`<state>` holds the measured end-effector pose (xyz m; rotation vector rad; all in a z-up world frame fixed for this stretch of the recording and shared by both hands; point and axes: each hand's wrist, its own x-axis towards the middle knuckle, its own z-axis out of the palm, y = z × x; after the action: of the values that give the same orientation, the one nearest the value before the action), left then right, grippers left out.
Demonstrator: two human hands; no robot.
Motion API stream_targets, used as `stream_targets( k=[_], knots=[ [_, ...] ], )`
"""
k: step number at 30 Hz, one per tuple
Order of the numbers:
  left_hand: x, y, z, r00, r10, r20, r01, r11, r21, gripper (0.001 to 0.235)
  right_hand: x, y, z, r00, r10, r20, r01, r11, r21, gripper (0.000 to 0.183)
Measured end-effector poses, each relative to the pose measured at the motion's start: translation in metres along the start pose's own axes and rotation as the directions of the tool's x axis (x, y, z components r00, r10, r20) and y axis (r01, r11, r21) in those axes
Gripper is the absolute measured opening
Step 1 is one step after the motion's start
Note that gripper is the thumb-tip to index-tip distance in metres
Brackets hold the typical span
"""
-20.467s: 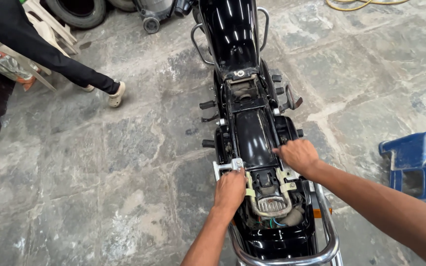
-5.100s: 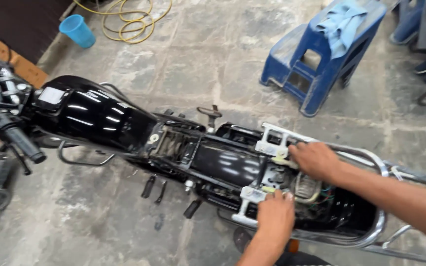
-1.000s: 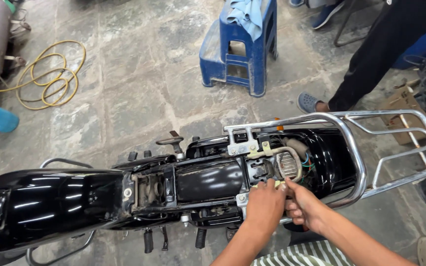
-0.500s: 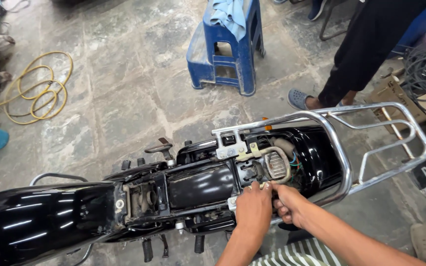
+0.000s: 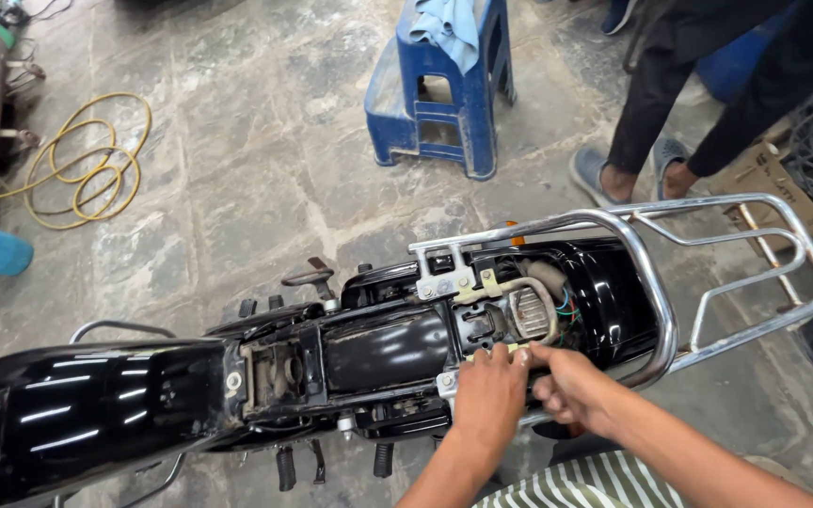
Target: Installing or repairing the rear rack/handle and taillight assembly on a motorcycle.
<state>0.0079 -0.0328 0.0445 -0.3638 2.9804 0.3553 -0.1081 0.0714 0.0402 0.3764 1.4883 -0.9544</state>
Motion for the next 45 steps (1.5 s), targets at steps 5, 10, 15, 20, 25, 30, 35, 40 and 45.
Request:
stream_targets(
  k=[5, 10, 15, 20, 25, 30, 35, 40, 45],
  knots=[
    [-0.011, -0.037, -0.011, 0.975, -0.116, -0.190, 0.060, 0.959, -0.275, 0.029, -0.011, 0.014, 0.000, 0.665, -0.744, 0.062, 0.478, 0.361, -0.800, 0.024],
    [-0.015, -0.052, -0.049, 0.811, -0.581, 0.067, 0.519, 0.663, -0.540, 0.027, 0.000, 0.008, 0.014, 0.531, -0.730, 0.430, 0.322, -0.295, -0.899, 0.025],
    [-0.030, -0.038, -0.024, 0.846, -0.520, 0.114, 0.517, 0.752, -0.408, 0.032, 0.018, 0.001, 0.022, 0.513, -0.649, 0.561, 0.215, -0.536, -0.817, 0.026],
    [-0.027, -0.021, 0.005, 0.882, -0.432, 0.190, 0.472, 0.796, -0.380, 0.035, 0.012, -0.011, 0.023, 0.667, -0.570, 0.480, 0.197, -0.486, -0.851, 0.045],
    [-0.029, -0.028, 0.020, 0.928, -0.360, 0.102, 0.366, 0.817, -0.445, 0.030, -0.031, -0.027, 0.027, 0.668, -0.552, 0.499, 0.271, -0.444, -0.854, 0.043],
    [-0.017, -0.027, 0.013, 0.920, -0.385, 0.070, 0.377, 0.824, -0.424, 0.026, -0.069, -0.036, 0.026, 0.682, -0.674, 0.284, 0.245, -0.156, -0.957, 0.040],
    [-0.023, -0.020, 0.011, 0.898, -0.438, 0.038, 0.403, 0.784, -0.473, 0.026, -0.052, -0.025, 0.015, 0.617, -0.748, 0.245, 0.294, -0.070, -0.953, 0.037],
    [-0.026, -0.016, 0.014, 0.908, -0.419, -0.020, 0.354, 0.791, -0.499, 0.028, -0.049, -0.022, 0.011, 0.556, -0.787, 0.269, 0.356, -0.068, -0.932, 0.034],
    [-0.025, -0.018, 0.037, 0.921, -0.363, -0.142, 0.291, 0.882, -0.370, 0.021, -0.047, -0.021, 0.014, 0.479, -0.835, 0.271, 0.435, -0.043, -0.899, 0.028]
  ],
)
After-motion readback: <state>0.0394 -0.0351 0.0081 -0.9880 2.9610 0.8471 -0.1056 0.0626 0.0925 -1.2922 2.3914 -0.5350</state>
